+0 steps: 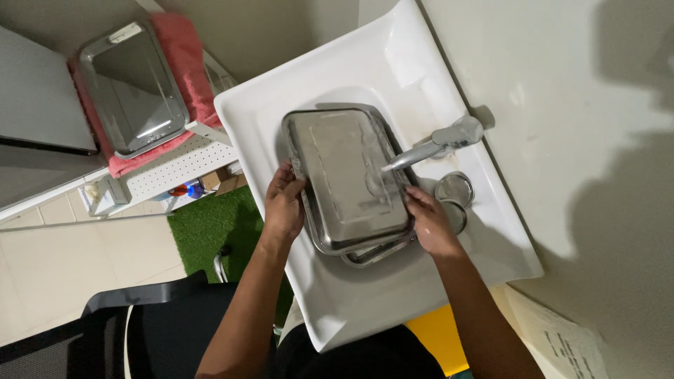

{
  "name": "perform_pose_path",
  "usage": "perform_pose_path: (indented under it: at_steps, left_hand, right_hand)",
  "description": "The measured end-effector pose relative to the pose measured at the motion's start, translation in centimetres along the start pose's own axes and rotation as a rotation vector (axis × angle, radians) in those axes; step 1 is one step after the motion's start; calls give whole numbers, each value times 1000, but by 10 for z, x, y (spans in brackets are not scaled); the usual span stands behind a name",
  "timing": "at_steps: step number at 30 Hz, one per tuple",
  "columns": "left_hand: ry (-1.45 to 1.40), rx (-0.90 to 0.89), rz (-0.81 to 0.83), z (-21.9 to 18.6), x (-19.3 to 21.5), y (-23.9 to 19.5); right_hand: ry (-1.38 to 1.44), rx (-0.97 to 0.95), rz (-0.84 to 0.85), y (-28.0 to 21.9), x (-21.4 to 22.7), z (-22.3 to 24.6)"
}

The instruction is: The person washes several rectangular metal trays in a white sink. They rinse each tray under running water, scrub them with a yellow sponge, and place the cleaned trays on a nearby shelf. The person also uses a pink towel to wipe the sink area.

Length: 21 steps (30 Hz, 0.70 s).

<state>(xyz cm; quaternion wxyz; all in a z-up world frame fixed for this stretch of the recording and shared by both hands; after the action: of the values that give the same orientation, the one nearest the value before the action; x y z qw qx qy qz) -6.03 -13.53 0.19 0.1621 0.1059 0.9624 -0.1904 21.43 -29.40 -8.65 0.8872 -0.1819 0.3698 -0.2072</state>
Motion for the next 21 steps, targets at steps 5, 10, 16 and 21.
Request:
perform_pose_path:
  at_steps: [5, 10, 16, 21]
  left_hand:
    - [127, 93, 34, 26, 0, 12]
    - [307, 136, 13, 75, 11, 38]
    - [341, 280, -7, 78, -13, 34]
    - [460, 318, -30, 75, -12, 24]
  right_hand:
    - [4, 21, -48, -12, 32, -7]
    - [31, 99, 6, -16, 38, 3]
    - [42, 123, -16, -32, 23, 27]
    - [62, 97, -115, -37, 40, 25]
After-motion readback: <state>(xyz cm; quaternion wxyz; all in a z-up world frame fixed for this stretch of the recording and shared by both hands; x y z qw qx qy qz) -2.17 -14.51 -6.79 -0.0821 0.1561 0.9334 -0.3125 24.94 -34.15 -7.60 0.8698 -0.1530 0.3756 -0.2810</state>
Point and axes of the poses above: each hand's wrist, its own y-axis towards the middle knuckle, its own x-axis out of the back of the hand, z = x × y, the point moved 5 cm from there along y, towards the middle knuckle, and after that the axes turned 15 degrees about y, right-handed, at the moved point
